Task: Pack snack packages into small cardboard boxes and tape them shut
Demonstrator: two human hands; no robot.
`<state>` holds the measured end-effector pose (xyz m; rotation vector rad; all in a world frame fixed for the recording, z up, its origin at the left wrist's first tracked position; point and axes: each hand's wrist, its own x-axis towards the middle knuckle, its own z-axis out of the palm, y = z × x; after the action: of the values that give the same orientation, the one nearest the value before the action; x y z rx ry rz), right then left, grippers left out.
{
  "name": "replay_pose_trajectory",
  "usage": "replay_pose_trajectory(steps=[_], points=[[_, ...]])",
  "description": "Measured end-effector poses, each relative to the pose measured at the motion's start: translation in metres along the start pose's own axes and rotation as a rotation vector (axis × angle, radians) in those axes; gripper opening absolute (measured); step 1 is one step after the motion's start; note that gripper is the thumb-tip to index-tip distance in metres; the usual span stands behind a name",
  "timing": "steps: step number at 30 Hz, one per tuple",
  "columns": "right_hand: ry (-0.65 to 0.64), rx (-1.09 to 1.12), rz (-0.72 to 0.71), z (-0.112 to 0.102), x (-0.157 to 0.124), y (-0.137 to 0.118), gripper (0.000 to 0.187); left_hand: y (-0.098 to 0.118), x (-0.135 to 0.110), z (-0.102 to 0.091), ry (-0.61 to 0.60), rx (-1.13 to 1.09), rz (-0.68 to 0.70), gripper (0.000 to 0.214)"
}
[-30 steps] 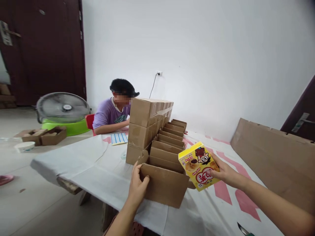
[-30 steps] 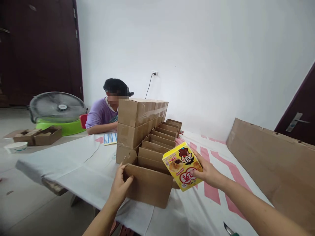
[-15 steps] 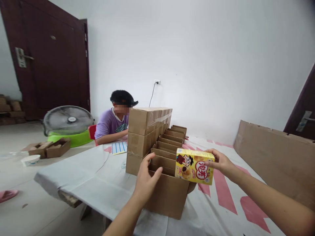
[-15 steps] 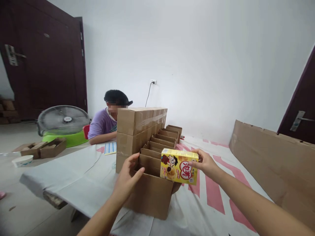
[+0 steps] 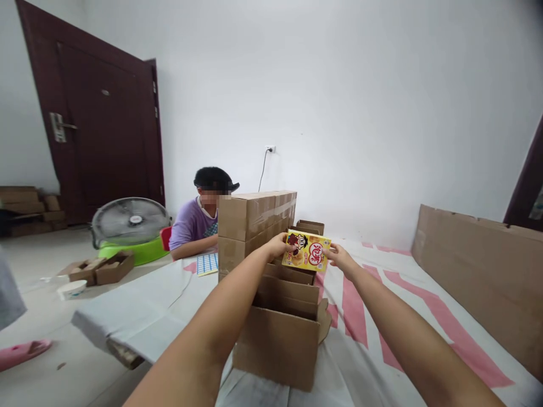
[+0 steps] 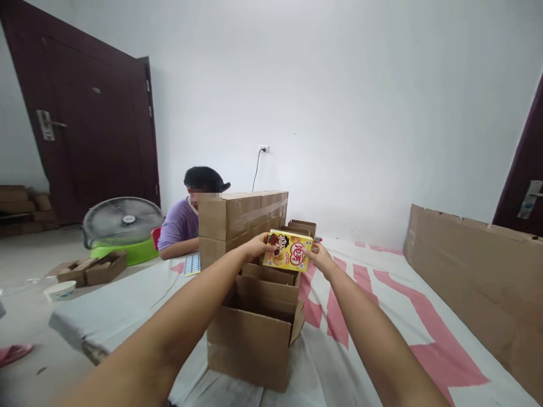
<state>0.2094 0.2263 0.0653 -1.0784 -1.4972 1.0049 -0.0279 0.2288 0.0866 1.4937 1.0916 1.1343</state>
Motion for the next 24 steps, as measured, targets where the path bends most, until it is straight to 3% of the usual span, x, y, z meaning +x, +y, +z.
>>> replay_pose_trajectory(steps=[4,7,10,14,17,20,24], points=[[-0.082,0.038,0.007,0.012,-0.003,0.019,0.058,-0.014,0.003,0.001,-0.014,-0.026,-0.011,0.026],[-0.111,0.074,-0.01,0.013,-0.009,0.021,0.06,-0.016,0.0,0.006,-0.02,-0.079,0.049,0.041],[-0.086,0.079,-0.008,0.005,-0.017,0.014,0.06,-0.007,-0.007,0.012,-0.019,-0.126,0.135,0.056],[-0.051,0.084,-0.049,-0.006,-0.043,-0.007,0.061,0.016,-0.025,0.026,-0.002,-0.157,0.241,0.06],[-0.061,0.117,-0.111,-0.009,-0.08,-0.025,0.063,0.034,-0.059,0.037,-0.004,-0.175,0.322,0.066],[-0.101,0.134,-0.16,-0.011,-0.129,-0.026,0.059,0.04,-0.114,0.049,-0.033,-0.175,0.435,0.064],[-0.158,-0.086,-0.138,-0.023,-0.199,0.022,0.048,0.011,-0.197,0.071,-0.123,-0.239,0.431,0.063]])
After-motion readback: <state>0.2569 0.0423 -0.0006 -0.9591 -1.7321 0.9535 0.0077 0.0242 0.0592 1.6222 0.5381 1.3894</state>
